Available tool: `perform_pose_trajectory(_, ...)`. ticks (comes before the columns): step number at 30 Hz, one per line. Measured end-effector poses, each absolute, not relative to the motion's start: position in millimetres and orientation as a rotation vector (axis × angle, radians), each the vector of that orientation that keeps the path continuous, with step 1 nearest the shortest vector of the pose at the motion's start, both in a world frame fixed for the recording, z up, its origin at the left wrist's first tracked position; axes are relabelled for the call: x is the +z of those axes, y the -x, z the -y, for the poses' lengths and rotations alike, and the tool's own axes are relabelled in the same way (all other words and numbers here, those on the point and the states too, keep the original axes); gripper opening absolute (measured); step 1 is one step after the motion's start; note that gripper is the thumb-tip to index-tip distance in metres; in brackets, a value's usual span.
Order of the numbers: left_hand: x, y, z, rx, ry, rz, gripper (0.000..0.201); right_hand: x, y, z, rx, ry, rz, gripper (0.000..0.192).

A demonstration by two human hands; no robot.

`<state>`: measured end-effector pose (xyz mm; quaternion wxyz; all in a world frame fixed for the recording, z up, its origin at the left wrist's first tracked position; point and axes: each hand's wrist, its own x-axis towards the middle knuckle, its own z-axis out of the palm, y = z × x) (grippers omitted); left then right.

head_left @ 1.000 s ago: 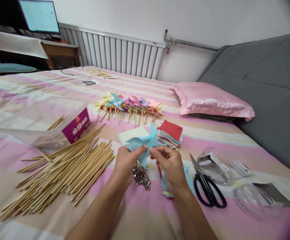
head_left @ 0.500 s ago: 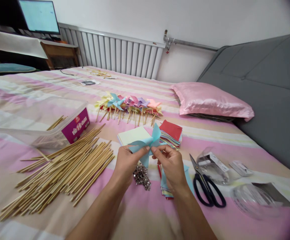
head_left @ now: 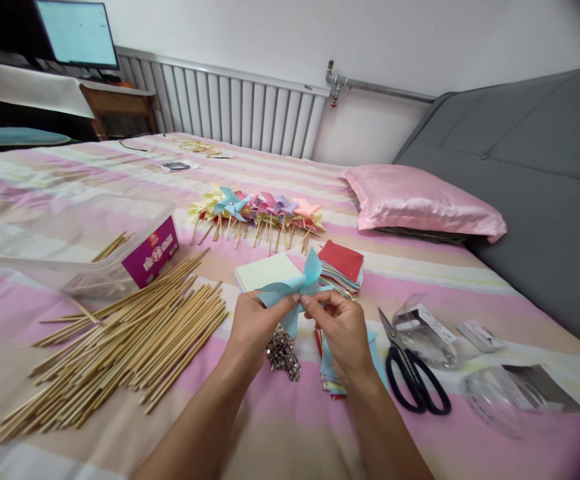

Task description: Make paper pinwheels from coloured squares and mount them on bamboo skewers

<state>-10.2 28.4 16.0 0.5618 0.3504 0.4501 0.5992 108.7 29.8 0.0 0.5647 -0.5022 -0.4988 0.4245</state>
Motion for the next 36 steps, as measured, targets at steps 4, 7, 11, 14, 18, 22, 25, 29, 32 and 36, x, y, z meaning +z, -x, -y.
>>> perform_pose_trajectory(4,16.3,10.6,-27.6,1.389,-0.838,-1.057,0.016,-0.2,-109.8,-30.1,0.981,1.191,1.178,0.023)
perform_pose_trajectory(7,16.3,10.9,-27.7,1.383,-0.838,-1.041,0.015,0.0,-110.3,-30.5,0.981,1.19,1.178,0.022)
perform_pose_trajectory(11,16.1,11.2,-28.1,1.383,-0.844,-1.026,0.015,0.6,-111.1,-30.8,0.966,1.198,1.193,0.022)
perform_pose_trajectory(14,16.0,11.6,-28.1,1.383,-0.855,-1.02,0.014,0.9,-112.1,-30.8,0.958,1.195,1.205,0.022)
perform_pose_trajectory(18,16.2,12.5,-27.9,1.385,-0.874,-1.014,0.015,1.4,-113.2,-30.4,0.954,1.204,1.216,0.023)
perform_pose_trajectory(22,15.4,13.3,-28.1,1.386,-0.874,-1.011,0.017,2.1,-113.1,-29.3,0.952,1.202,1.231,0.024)
perform_pose_trajectory(25,15.1,12.9,-28.0,1.386,-0.84,-1.024,0.015,2.5,-112.0,-28.4,0.978,1.179,1.227,0.024)
perform_pose_trajectory(29,16.6,11.3,-27.7,1.386,-0.727,-1.042,0.019,4.0,-109.7,-26.9,1.029,1.097,1.148,0.027)
perform_pose_trajectory(32,17.7,10.2,-27.9,1.395,-0.639,-1.034,0.023,6.4,-108.3,-25.6,1.055,1.007,1.075,0.042)
perform_pose_trajectory(36,17.0,7.1,-26.9,1.393,-0.601,-0.967,0.022,8.6,-106.7,-25.4,1.158,0.928,0.969,0.064)
